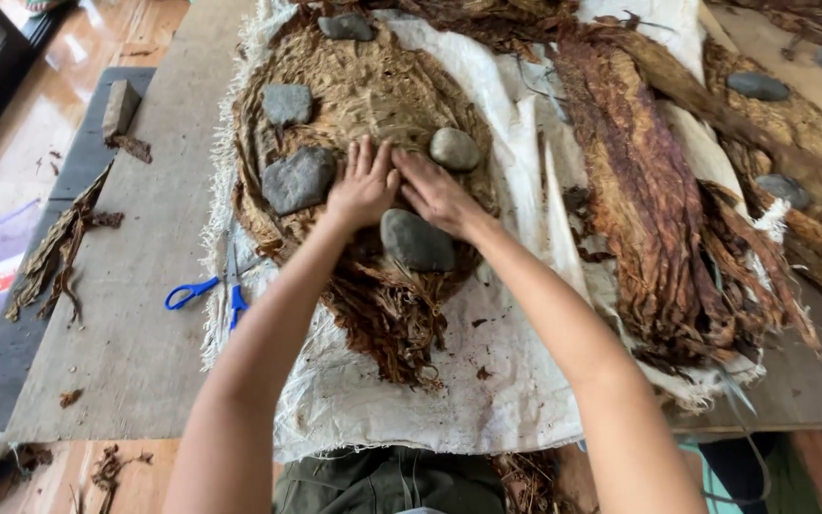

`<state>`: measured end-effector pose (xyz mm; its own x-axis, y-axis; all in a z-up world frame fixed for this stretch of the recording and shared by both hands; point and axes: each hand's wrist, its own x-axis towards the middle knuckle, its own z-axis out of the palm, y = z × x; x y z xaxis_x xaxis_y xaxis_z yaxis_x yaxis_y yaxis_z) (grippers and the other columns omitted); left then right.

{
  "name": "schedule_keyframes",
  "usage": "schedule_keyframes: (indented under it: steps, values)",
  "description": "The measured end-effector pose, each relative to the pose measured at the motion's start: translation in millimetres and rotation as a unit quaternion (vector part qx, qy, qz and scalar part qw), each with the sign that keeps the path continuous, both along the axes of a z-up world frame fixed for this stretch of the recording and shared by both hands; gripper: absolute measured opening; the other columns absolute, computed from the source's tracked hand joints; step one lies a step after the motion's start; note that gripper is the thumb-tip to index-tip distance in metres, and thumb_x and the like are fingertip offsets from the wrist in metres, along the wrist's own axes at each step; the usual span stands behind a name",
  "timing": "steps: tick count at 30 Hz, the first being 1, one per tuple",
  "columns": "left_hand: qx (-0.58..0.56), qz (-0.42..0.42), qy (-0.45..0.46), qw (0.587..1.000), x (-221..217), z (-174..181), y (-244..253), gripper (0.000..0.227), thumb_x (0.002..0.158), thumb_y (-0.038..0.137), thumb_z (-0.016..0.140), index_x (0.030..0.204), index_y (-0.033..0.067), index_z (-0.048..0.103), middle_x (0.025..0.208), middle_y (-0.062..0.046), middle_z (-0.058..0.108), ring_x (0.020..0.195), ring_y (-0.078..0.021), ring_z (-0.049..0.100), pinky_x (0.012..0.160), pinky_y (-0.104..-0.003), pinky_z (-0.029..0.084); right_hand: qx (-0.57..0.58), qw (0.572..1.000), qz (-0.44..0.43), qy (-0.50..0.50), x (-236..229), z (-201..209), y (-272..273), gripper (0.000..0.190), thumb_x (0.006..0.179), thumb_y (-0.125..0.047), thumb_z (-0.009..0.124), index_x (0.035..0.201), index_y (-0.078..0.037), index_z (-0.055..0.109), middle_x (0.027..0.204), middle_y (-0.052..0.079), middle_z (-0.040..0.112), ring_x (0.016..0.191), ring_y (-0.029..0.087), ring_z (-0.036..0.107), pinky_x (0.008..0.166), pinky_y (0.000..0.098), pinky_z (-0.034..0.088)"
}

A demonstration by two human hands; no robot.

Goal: The person arranges dried brown leaves on a white cloth, placing several smooth stones on top to hold them in place. The person repeatedly lifts and repositions the leaves and stones, adjusting their placement on the cloth.

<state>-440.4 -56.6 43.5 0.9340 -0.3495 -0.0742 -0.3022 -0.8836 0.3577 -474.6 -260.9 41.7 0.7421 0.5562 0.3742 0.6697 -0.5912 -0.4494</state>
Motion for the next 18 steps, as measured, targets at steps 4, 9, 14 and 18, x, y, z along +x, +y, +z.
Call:
schedule_keyframes:
  steps: [4, 9, 14, 18]
  values:
    - [-0.011, 0.036, -0.001, 0.999, -6, -3, 1, 0.076, 0.124, 0.055, 0.024, 0.191, 0.022, 0.01, 0.197, -0.021, 0.005, 0.182, -0.0419, 0.002, 0.149, -0.056, 0.011, -0.071, 0.987, -0.048, 0.136, 24, -47, -9, 0.07, 0.13, -0.059, 0.027, 0.19, -0.022, 0.027, 0.197, 0.009, 0.018, 0.18, 0.038, 0.008, 0.145, 0.0661, 0.004]
    - [-0.032, 0.035, 0.002, 0.999, 2, -20, -8, 0.078, 0.121, 0.06, 0.028, 0.189, 0.023, 0.021, 0.197, -0.017, 0.007, 0.182, -0.0392, 0.003, 0.149, -0.055, 0.007, -0.087, 0.983, -0.061, 0.152, 21, -50, -19, 0.074, 0.129, -0.067, 0.027, 0.19, -0.026, 0.028, 0.197, 0.003, 0.018, 0.18, 0.035, 0.01, 0.144, 0.0675, 0.002]
    - [-0.018, 0.02, -0.013, 1.0, 20, -35, -9, 0.076, 0.117, 0.062, 0.031, 0.186, 0.0294, 0.03, 0.196, -0.016, 0.012, 0.181, -0.0398, 0.01, 0.147, -0.056, 0.015, -0.1, 0.979, -0.089, 0.153, 12, 29, -16, 0.054, 0.127, -0.04, 0.049, 0.175, -0.017, 0.055, 0.179, 0.013, 0.053, 0.167, 0.039, 0.044, 0.137, 0.0649, 0.03]
    - [-0.04, 0.038, -0.008, 0.998, 4, -24, -5, 0.074, 0.117, 0.06, 0.026, 0.185, 0.0286, 0.031, 0.197, -0.015, 0.013, 0.182, -0.0382, 0.01, 0.147, -0.054, 0.012, -0.099, 0.97, -0.216, 0.052, -12, 68, -48, 0.04, 0.117, -0.033, 0.073, 0.15, -0.011, 0.077, 0.143, 0.015, 0.078, 0.138, 0.036, 0.071, 0.122, 0.0578, 0.055]
